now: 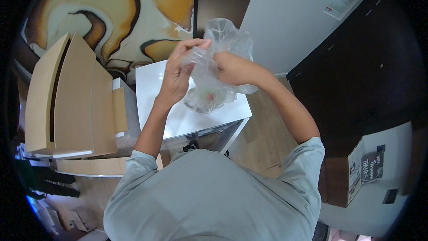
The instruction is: The person inserts a wooden drawer into a white cabinet, retrieves a plastic bag containing a bottle and brush from a drawer, then pours liquid from the bottle into the cap and applies it to the drawer edge with the brush.
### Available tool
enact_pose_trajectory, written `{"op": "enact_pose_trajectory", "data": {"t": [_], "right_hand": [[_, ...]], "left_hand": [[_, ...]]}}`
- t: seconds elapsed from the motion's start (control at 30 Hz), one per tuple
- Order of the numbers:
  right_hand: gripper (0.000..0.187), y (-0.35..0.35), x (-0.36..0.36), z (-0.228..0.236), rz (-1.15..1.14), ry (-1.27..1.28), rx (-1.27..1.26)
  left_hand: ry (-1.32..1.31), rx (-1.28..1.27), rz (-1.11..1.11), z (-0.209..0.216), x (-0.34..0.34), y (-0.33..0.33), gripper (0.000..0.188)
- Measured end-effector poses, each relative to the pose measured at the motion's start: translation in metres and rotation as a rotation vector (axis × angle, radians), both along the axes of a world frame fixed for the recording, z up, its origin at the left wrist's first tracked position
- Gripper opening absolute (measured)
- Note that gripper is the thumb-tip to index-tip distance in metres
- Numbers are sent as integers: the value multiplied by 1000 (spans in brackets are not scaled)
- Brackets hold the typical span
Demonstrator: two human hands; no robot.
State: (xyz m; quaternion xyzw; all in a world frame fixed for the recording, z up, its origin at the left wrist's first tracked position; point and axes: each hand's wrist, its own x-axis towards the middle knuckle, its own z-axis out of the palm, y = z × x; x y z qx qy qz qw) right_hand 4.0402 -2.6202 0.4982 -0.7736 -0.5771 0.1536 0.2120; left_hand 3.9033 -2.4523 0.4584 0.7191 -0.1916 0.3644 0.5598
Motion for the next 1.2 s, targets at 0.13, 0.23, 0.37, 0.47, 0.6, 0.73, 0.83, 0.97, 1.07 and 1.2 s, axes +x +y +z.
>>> {"op": "enact_pose_trajectory", "data": {"t": [0.13,0.23,0.37,0.47,0.6,0.73,0.83,0.97,1.07,1.2], "right_hand": [[33,-17,21,-68,-100,227,102],[33,-20,24,-101,-99,300,212],[33,-8,18,-125,-153,205,247],[33,-5,17,-133,-159,144,248],[33,-9,14,-143,-153,60,239],[34,-14,13,-152,-118,-6,206],[34,-19,14,-134,-66,-80,144],[34,-29,8,-52,10,-222,-48],[34,-44,-9,35,-55,-188,-178],[32,-72,-23,113,-276,-287,135]], "left_hand": [[12,27,-74,-1,-5,-7,44],[20,61,-87,-2,-1,-11,41],[6,59,-66,-4,1,-15,41],[19,26,-64,-6,0,-15,42],[67,15,-34,-11,3,-12,49],[179,10,-33,-28,8,-9,79],[250,166,90,-52,9,-9,106],[403,277,206,-98,1,-11,112],[477,255,194,-128,-4,-10,103],[605,151,163,-151,-9,-12,87]]}}
